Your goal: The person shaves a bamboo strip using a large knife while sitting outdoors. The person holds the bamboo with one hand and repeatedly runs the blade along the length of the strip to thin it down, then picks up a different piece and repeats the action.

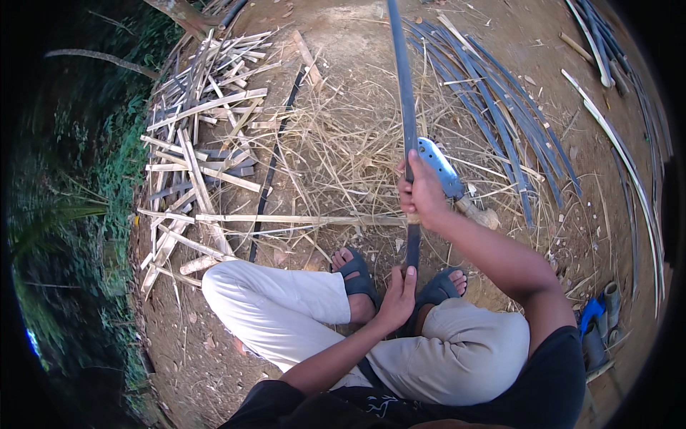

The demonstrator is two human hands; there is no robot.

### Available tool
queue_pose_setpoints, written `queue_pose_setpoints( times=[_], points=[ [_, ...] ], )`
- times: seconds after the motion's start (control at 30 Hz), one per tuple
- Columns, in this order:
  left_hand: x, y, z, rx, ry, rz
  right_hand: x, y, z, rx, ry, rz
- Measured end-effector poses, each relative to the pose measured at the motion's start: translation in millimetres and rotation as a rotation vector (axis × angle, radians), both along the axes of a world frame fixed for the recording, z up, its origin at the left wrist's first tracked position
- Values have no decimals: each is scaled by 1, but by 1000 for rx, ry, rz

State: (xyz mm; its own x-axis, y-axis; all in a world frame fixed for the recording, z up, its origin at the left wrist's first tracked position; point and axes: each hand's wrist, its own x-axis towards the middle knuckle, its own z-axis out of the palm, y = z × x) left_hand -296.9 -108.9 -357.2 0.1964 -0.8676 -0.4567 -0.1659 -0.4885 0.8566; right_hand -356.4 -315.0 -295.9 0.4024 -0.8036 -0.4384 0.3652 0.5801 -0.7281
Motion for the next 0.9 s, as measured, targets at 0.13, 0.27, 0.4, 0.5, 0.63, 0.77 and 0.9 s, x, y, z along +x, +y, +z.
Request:
queue_pose_setpoints(
  times=[0.13,0.27,0.4,0.5,0.63,0.77,0.9],
  points=[
    [68,-51,18,-213,-145,177,-20,-14,5,-87,-12,195],
    [195,-127,108,-554,-258,417,-31,-13,5,-341,266,463],
    [240,-160,232,-761,494,632,-31,1,18,-477,376,744],
    [272,-148,261,-847,720,811,-17,3,18,-648,384,904],
    [337,-90,257,-1140,817,521,-4,-9,21,-550,458,1086],
    [300,-49,264,-1277,471,744,-15,-44,-33,-1160,722,433],
    [263,-27,256,-1447,336,649,-92,-78,-99,-888,1509,406]
  ],
)
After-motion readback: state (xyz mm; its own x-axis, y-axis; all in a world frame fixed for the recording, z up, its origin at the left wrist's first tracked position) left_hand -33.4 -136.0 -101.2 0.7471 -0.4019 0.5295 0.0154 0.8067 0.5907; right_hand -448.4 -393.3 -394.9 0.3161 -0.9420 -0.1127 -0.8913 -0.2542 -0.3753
